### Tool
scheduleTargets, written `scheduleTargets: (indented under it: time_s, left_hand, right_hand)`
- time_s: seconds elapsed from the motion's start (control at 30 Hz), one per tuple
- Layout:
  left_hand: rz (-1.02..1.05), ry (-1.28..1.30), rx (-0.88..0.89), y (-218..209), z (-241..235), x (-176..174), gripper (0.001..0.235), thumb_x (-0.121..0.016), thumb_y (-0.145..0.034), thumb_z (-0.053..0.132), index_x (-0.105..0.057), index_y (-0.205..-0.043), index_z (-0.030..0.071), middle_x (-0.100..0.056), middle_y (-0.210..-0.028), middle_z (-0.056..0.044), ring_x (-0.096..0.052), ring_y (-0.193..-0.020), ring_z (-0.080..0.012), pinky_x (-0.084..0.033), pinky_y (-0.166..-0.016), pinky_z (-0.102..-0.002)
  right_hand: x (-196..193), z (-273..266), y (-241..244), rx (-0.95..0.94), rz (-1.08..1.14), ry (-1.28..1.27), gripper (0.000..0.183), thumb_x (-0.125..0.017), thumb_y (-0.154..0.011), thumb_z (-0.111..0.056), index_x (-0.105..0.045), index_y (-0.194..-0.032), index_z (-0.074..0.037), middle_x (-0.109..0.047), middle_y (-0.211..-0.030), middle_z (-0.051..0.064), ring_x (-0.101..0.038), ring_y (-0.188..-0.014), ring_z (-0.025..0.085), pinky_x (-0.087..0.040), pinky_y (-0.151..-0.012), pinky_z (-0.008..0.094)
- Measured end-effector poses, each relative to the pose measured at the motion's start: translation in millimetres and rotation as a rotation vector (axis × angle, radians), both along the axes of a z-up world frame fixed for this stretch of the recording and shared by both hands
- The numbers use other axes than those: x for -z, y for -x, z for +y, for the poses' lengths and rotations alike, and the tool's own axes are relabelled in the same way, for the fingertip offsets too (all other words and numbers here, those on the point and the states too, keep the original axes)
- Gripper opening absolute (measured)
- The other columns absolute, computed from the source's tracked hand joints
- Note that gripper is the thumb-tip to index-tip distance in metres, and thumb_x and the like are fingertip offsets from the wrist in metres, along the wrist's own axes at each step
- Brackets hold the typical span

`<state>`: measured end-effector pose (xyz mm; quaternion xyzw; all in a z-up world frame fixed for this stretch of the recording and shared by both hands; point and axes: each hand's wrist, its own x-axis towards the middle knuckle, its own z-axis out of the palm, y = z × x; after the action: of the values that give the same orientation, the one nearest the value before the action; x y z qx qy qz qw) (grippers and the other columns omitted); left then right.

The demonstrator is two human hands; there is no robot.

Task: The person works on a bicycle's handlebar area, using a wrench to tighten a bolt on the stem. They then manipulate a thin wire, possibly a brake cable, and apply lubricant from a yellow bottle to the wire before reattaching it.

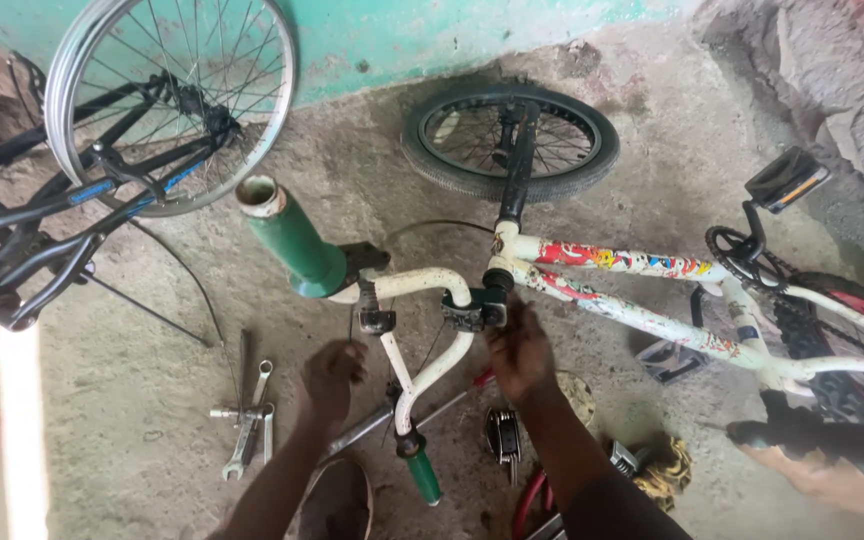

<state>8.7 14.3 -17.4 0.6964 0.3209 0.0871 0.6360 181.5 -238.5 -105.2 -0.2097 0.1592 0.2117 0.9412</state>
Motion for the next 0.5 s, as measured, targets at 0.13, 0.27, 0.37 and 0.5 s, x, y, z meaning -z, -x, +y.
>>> scheduleTargets:
  time_s: [0.13,0.27,0.37,0.5]
  left_hand:
    - [0.077,-0.087,0.044,2.2,-6.0,-52.1,0.034,-0.046,-0.106,0.013,-0.070,-0.123,-0.004,-0.058,-0.076,-0.012,-0.063,-0.068,-0.0232,-0.055,-0.066,-0.038]
    - [0.030,-0.277,0.001,12.0,-11.5,-61.8,0.030,-0.051,-0.104,0.013,-0.072,-0.123,0.003,-0.071,-0.072,-0.016,-0.069,-0.066,-0.0242,-0.056,-0.066,-0.039]
    - [-0.029,-0.326,-0.008,12.4,-12.4,-55.7,0.026,-0.053,-0.101,0.012,-0.068,-0.119,0.000,-0.073,-0.080,-0.022,-0.072,-0.076,-0.0336,-0.056,-0.071,-0.048]
    - [-0.056,-0.240,0.109,17.7,-23.4,-65.7,0.019,-0.059,-0.098,0.015,-0.070,-0.108,0.004,-0.073,-0.079,-0.019,-0.074,-0.078,-0.0297,-0.056,-0.073,-0.045]
  right_hand:
    - [-24.0,33.1,56.6,-0.241,0.021,0.458,0.030,-0.052,-0.108,-0.028,-0.073,-0.114,-0.008,-0.076,-0.109,0.016,-0.069,-0.093,0.028,-0.057,-0.088,0.044]
    - [-99.3,63.7,102.3,-0.477,0.038,0.638,0.035,-0.067,-0.093,-0.035,-0.072,-0.118,-0.011,-0.076,-0.104,0.008,-0.068,-0.096,0.025,-0.044,-0.084,0.038]
    - [-88.7,64.3,117.1,-0.487,-0.014,0.631,0.033,-0.069,-0.093,-0.028,-0.073,-0.120,-0.009,-0.074,-0.106,0.011,-0.067,-0.100,0.027,-0.046,-0.091,0.042]
    - [-12.5,48.6,135.0,-0.498,-0.297,0.753,0.034,-0.055,-0.103,-0.011,-0.066,-0.133,0.002,-0.070,-0.120,0.025,-0.067,-0.117,0.037,-0.051,-0.104,0.049]
